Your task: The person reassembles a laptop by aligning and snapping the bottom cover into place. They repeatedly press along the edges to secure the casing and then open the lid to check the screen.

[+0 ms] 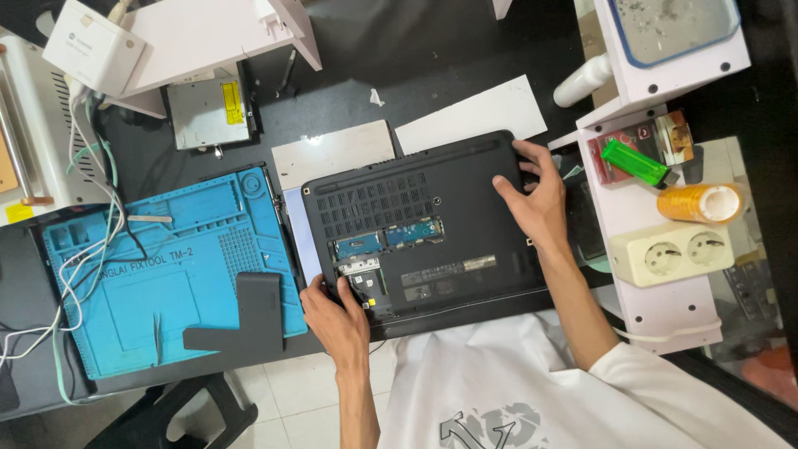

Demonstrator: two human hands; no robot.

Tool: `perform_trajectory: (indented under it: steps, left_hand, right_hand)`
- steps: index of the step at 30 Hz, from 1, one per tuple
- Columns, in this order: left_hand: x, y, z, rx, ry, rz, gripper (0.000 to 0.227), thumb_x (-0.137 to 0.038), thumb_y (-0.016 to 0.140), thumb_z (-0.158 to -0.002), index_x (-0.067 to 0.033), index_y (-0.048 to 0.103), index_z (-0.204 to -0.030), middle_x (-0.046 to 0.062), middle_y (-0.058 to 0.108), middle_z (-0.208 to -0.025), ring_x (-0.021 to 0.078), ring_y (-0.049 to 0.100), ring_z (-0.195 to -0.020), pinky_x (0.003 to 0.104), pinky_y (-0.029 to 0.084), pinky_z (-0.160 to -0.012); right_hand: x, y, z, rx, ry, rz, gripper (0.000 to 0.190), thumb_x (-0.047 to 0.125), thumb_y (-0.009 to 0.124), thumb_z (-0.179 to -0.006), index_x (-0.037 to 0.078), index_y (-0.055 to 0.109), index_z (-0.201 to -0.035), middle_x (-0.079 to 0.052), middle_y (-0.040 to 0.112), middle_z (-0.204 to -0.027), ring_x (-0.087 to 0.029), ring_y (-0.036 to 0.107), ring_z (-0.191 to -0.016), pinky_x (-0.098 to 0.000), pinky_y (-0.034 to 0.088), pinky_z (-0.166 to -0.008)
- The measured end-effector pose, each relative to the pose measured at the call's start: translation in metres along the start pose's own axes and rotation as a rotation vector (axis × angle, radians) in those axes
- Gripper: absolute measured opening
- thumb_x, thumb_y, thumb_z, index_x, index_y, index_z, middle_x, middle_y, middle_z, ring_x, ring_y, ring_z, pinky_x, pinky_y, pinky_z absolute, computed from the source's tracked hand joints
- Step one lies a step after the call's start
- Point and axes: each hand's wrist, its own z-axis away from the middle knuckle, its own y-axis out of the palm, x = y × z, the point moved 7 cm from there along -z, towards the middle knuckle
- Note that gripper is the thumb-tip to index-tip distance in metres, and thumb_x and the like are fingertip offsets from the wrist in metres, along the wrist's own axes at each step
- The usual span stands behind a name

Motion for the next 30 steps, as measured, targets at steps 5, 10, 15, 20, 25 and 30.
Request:
perform_trajectory:
  steps: [5,10,15,20,25,30]
  left_hand:
    - [-0.023,-0.005,-0.008,-0.107,0.116,-0.033,0.048,-0.021,0.06,-0.1,0.0063,0.052,-0.138,0.025,0.055,-0.13,0.041,0.051,-0.122,0.052,0.036,-0.101]
    - [-0.054,0.015,-0.062,-0.094,0.274,0.034,0.048,-0.025,0.06,-0.105,0.0021,0.052,-0.144,0.024,0.05,-0.149,0.042,0.044,-0.139,0.054,0.029,-0.117]
    - [-0.074,0.053,-0.127,0.03,0.364,-0.045,0.043,-0.033,0.056,-0.107,-0.0117,0.06,-0.144,0.024,0.042,-0.157,0.0455,0.032,-0.148,0.061,0.021,-0.119]
    - [-0.077,0.075,-0.137,0.023,0.329,-0.175,0.046,-0.037,0.049,-0.105,-0.0176,0.059,-0.146,0.018,0.043,-0.159,0.045,0.031,-0.149,0.061,0.023,-0.119]
    - [-0.07,0.079,-0.132,0.02,0.333,-0.191,0.047,-0.037,0.045,-0.107,-0.0167,0.058,-0.148,0.018,0.042,-0.161,0.0454,0.032,-0.149,0.061,0.024,-0.119]
    - [-0.073,0.079,-0.131,0.016,0.336,-0.21,0.047,-0.037,0.044,-0.108,-0.0163,0.057,-0.148,0.019,0.042,-0.161,0.0457,0.032,-0.149,0.06,0.024,-0.119]
  right_hand:
    - [0.013,0.007,0.0,-0.133,-0.25,0.236,0.053,0.01,0.077,-0.091,0.006,0.057,-0.14,-0.014,0.058,-0.143,-0.032,0.055,-0.134,-0.0474,0.046,-0.112]
    - [0.019,0.028,-0.05,-0.149,-0.339,0.407,0.073,0.022,0.082,-0.091,0.0,0.046,-0.15,-0.03,0.032,-0.159,-0.05,0.027,-0.148,-0.061,0.028,-0.118]
    - [0.013,0.05,-0.087,-0.055,-0.153,0.657,0.096,0.048,0.088,-0.077,0.006,0.046,-0.151,-0.03,0.022,-0.16,-0.051,0.022,-0.142,-0.0756,0.027,-0.103]
    - [0.015,0.049,-0.099,-0.028,-0.039,0.681,0.101,0.053,0.09,-0.068,0.008,0.048,-0.149,-0.024,0.023,-0.161,-0.046,0.027,-0.139,-0.0733,0.034,-0.095]
    - [0.015,0.051,-0.107,-0.025,-0.044,0.682,0.104,0.054,0.094,-0.064,0.011,0.051,-0.149,-0.022,0.026,-0.161,-0.044,0.03,-0.138,-0.0744,0.035,-0.094]
    - [0.014,0.059,-0.117,-0.017,-0.052,0.648,0.098,0.049,0.096,-0.062,0.015,0.056,-0.144,-0.021,0.029,-0.16,-0.044,0.029,-0.138,-0.0726,0.034,-0.097]
